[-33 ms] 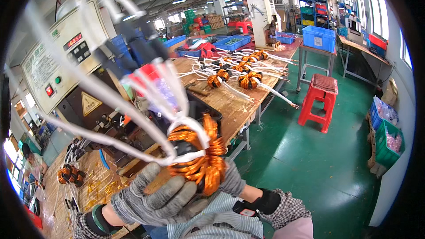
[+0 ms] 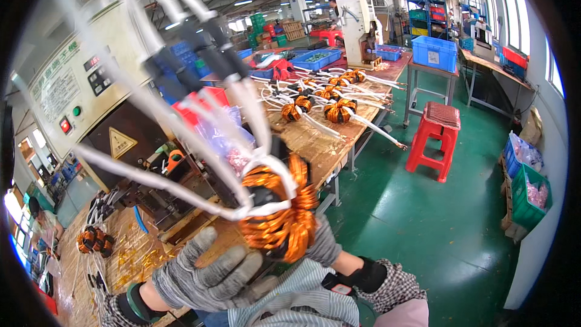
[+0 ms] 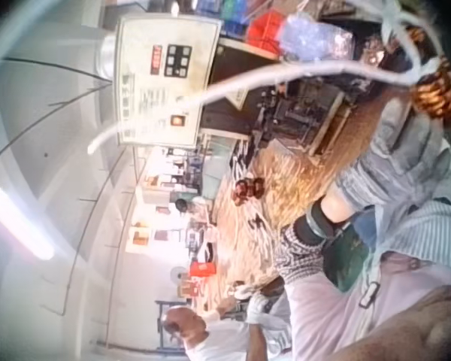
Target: Assemble copper terminals onto the wiring of motor stator components using a pressing machine.
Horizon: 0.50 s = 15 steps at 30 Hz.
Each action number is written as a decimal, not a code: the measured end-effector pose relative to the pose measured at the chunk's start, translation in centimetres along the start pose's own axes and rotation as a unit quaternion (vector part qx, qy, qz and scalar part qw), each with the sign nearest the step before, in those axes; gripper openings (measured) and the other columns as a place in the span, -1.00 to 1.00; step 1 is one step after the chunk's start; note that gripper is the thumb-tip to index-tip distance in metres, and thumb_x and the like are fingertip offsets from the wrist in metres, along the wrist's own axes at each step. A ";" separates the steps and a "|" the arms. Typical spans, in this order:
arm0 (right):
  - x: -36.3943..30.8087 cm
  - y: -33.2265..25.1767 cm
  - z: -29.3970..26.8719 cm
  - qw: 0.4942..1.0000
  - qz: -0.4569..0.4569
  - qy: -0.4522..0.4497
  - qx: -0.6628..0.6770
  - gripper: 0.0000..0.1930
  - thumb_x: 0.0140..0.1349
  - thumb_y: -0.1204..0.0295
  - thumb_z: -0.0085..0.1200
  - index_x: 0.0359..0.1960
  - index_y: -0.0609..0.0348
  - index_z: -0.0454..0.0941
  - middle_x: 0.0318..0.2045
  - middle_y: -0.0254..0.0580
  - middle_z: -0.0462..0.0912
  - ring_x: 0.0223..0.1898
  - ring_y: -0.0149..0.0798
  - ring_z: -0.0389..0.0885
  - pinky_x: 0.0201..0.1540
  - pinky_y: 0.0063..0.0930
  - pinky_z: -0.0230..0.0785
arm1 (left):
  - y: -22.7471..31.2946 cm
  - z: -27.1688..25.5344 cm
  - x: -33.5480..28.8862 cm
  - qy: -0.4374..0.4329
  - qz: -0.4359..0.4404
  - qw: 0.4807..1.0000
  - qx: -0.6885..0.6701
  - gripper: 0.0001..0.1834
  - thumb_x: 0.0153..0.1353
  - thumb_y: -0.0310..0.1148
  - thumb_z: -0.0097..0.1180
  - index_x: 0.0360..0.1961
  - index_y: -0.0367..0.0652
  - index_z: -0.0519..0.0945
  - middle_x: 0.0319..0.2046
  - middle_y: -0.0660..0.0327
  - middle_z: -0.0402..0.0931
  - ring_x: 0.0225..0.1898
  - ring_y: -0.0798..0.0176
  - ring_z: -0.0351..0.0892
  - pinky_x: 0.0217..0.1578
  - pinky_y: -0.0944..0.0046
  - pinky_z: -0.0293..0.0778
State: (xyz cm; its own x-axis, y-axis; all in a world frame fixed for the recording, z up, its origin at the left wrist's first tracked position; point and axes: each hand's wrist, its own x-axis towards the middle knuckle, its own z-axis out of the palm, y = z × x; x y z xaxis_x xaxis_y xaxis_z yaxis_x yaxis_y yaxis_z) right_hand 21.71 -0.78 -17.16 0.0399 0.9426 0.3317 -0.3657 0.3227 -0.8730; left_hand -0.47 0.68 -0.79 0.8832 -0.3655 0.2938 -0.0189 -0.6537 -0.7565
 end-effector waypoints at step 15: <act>13.8 -3.9 -23.7 0.838 -0.183 0.379 -0.348 -0.57 -0.02 0.51 0.18 -0.07 0.29 0.40 -0.15 -0.20 0.58 -0.13 -0.27 0.54 -0.08 -0.39 0.37 | 7.2 1.8 -23.9 -0.315 -0.478 0.814 -0.093 -0.55 -0.03 -0.47 0.03 -0.02 -0.08 0.38 -0.09 0.02 0.39 -0.04 -0.07 0.38 0.00 -0.03 0.32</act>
State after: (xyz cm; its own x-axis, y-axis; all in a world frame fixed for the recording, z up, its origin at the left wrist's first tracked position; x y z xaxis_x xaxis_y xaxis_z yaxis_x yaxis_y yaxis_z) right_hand 45.69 12.98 -17.63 0.7068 0.4677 0.5308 0.4199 0.3265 -0.8468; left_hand -20.89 5.92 -14.38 0.5992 0.7445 0.2943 0.8004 -0.5496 -0.2393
